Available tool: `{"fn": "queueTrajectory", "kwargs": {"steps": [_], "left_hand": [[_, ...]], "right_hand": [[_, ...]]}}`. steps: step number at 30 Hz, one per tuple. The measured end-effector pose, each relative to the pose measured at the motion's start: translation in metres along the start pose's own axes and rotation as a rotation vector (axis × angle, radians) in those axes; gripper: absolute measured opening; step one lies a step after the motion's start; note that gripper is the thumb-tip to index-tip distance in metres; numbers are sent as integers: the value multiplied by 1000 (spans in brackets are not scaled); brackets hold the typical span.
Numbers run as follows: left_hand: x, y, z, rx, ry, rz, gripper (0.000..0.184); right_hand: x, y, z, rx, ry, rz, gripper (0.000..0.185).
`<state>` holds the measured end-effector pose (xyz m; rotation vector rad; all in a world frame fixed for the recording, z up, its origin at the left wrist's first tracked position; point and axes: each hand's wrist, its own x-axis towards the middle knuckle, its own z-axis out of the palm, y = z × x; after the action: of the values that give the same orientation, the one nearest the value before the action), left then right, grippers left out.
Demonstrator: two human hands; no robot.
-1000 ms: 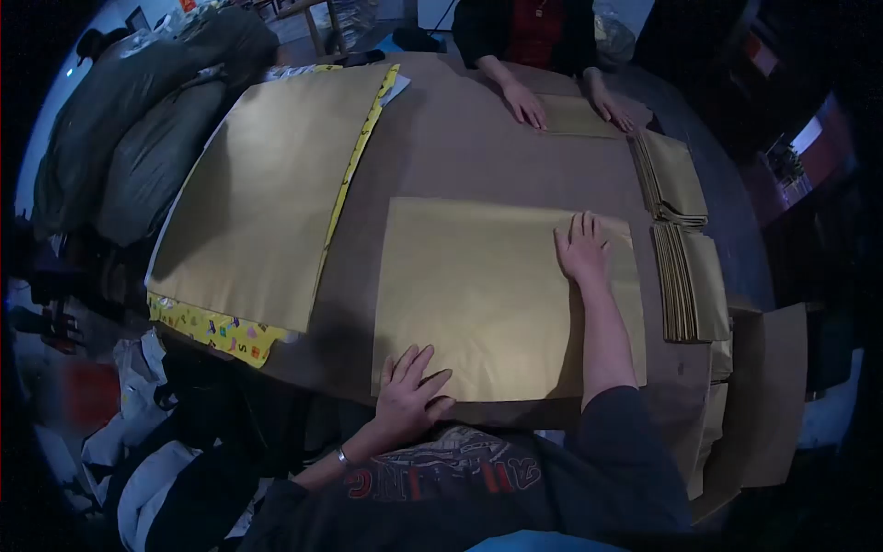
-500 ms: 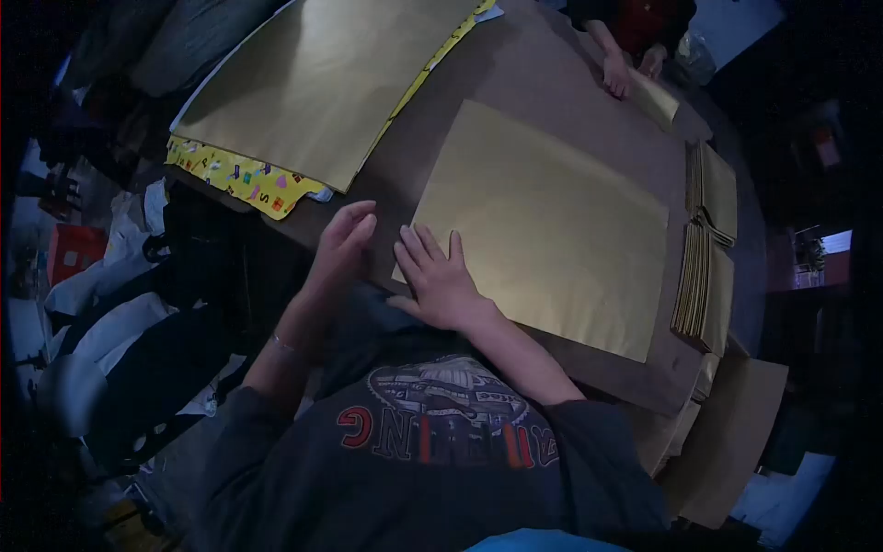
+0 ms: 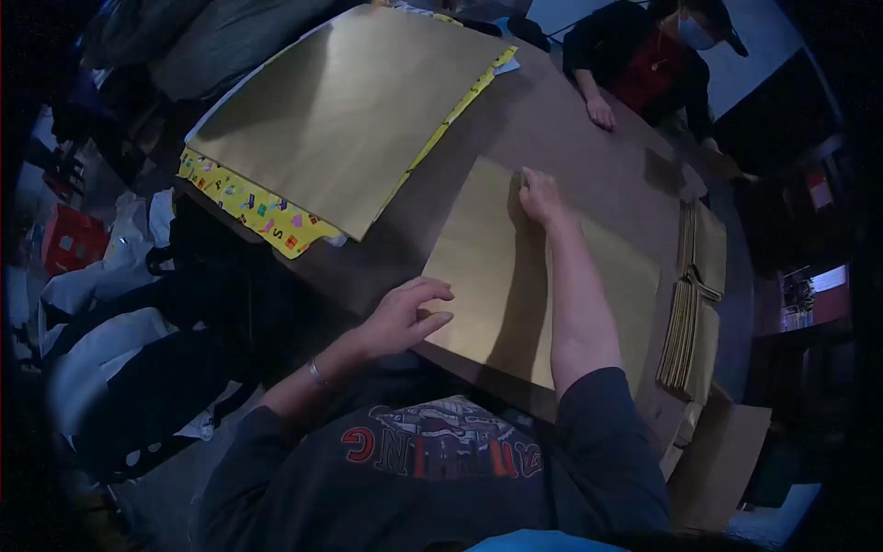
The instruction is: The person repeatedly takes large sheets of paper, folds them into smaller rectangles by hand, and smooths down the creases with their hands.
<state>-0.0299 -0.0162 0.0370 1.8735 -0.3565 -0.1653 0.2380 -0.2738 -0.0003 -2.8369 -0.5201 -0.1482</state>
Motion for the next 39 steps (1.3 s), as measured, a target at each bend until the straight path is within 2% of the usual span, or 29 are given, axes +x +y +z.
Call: {"fn": "queueTrajectory", "kwargs": {"steps": [4,5,8,10,11,14,16,17,19,20,22,23,24,26,27,29,31,33,34,35,36,37,39], "left_hand": [[25,-9,-7,90,42,44,27],[33,-18,-7,117,69,99,28],[58,-34,-9,39,125,31,32],[80,-51,-12,165,281,157,36],[89,-57,-12,9,320,49,47],[116,-71,-16,-230,416,-78,76],[125,-54,-17,-427,414,-78,80],[129,-61,-15,-392,436,-166,81],[126,-58,-19,-502,204,-191,79],[127,-78,-11,-449,186,-133,62],[111,-60,-11,-450,23,-269,42],[102,-41,-11,-367,103,-333,32],[97,-44,-9,-370,116,-346,32],[93,-55,-11,-445,266,-391,30],[92,-72,-9,-542,307,-301,26],[74,-65,-7,-638,361,-333,25],[60,-75,3,-767,404,-375,28],[40,-39,11,-995,392,-393,29],[36,-19,15,-1024,418,-500,31],[32,-18,20,-1025,413,-503,31],[29,-18,24,-1158,355,-490,33],[26,-12,27,-1286,289,-479,34],[15,5,28,-1309,190,-488,37]], "right_hand": [[8,-19,-22,23,-140,296,37],[12,-16,-19,26,-140,294,37],[14,-7,-8,61,-170,258,29],[4,-8,-4,-6,44,158,22],[1,-7,-7,-6,38,161,22],[-2,-4,-24,227,66,100,20],[-10,-10,-51,413,191,76,20],[0,12,-42,519,232,28,18],[-11,-9,-81,635,315,7,17],[-13,-13,-91,703,325,24,17],[-19,-27,-109,504,413,2,16],[-21,-23,-110,383,444,-99,27],[-28,-26,-111,392,429,-106,27],[-53,-29,-114,57,518,-245,44],[-65,-17,-109,-15,413,-270,60],[-110,-30,-111,10,270,-277,67],[-160,-54,-112,-90,32,-297,83],[-204,-70,-106,-30,-127,-367,100],[-223,-77,-100,-29,-178,-340,102],[-240,-82,-94,-27,-225,-314,104],[-253,-86,-89,-10,-199,-282,96],[-261,-82,-79,-8,-197,-268,96],[-278,-65,-52,12,22,-279,87]]}}
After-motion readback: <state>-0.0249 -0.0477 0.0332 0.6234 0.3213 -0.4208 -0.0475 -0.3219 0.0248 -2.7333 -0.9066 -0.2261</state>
